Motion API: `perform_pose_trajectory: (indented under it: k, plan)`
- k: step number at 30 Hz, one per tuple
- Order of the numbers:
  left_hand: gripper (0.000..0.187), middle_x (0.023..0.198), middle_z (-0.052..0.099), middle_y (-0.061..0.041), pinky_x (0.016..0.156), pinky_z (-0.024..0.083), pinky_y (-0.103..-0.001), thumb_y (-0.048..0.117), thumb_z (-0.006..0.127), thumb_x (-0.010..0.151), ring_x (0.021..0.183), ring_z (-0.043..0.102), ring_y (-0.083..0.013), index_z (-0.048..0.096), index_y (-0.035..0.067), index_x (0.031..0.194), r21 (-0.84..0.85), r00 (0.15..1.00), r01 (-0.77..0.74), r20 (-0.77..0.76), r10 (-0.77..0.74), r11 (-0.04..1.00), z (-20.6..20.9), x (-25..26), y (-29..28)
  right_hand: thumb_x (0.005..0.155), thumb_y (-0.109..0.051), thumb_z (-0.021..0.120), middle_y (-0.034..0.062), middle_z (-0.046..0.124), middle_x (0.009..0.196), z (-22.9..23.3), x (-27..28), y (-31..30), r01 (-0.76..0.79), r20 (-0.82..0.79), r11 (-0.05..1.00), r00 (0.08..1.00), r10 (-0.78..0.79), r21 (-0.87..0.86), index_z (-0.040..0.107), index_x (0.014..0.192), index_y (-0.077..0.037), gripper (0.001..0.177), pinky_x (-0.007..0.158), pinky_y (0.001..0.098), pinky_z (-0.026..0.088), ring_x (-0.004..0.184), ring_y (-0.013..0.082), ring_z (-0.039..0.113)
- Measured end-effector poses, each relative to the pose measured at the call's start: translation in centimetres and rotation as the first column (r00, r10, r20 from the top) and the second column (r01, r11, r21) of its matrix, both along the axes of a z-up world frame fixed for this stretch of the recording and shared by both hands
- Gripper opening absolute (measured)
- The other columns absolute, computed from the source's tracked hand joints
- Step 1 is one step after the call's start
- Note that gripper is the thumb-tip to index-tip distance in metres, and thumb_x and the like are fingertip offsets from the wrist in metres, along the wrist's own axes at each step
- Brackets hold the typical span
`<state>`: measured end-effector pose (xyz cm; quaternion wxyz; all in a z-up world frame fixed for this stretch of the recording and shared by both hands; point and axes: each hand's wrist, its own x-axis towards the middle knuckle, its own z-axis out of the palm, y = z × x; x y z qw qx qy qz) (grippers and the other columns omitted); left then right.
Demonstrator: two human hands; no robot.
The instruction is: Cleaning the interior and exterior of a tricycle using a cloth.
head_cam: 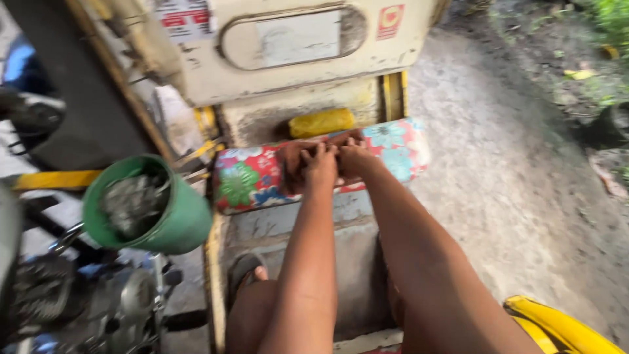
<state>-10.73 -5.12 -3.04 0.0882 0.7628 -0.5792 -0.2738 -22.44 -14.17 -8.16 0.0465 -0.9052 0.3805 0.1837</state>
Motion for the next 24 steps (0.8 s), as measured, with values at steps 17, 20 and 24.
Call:
perform_pose_trajectory:
  k: [17,20,24]
  plan:
    - [0.039,0.156,0.053,-0.009,0.099,0.056,-0.051,0.027,0.044,0.111,0.129,0.064,-0.0295,0.059,0.024,0.147,0.133,0.933,-0.163,0.342,0.108,0.978,-6.2,14.1,2.3,0.094,-0.029,0.064,0.0216,0.050,0.150,-2.3,11.5,11.9,-0.033,0.304,0.997,0.953,0.010,0.071,0.051,0.144,-0.009,0.056,0.110,0.0549,0.043,0.137,0.0451,0.048]
    - [0.046,0.147,0.054,-0.010,0.091,0.059,-0.051,0.021,0.043,0.106,0.119,0.067,-0.0337,0.049,0.034,0.150,0.003,0.918,-0.006,0.396,0.004,1.000,0.3,7.5,3.0,0.091,-0.027,0.064,0.0208,0.055,0.146,-0.2,5.9,9.9,-0.067,0.311,0.998,0.948,0.067,-0.011,0.057,0.139,-0.008,0.052,0.107,0.0540,0.046,0.131,0.0423,0.053]
    - [0.037,0.143,0.053,-0.005,0.083,0.060,-0.048,0.028,0.048,0.098,0.117,0.064,-0.0383,0.060,0.030,0.134,-0.084,0.833,0.153,0.547,-0.083,0.985,-2.2,-0.9,-2.0,0.087,-0.025,0.064,0.0200,0.061,0.141,2.2,-1.4,3.5,-0.091,0.318,0.990,0.941,0.120,-0.104,0.063,0.133,-0.007,0.049,0.104,0.0531,0.048,0.125,0.0395,0.058]
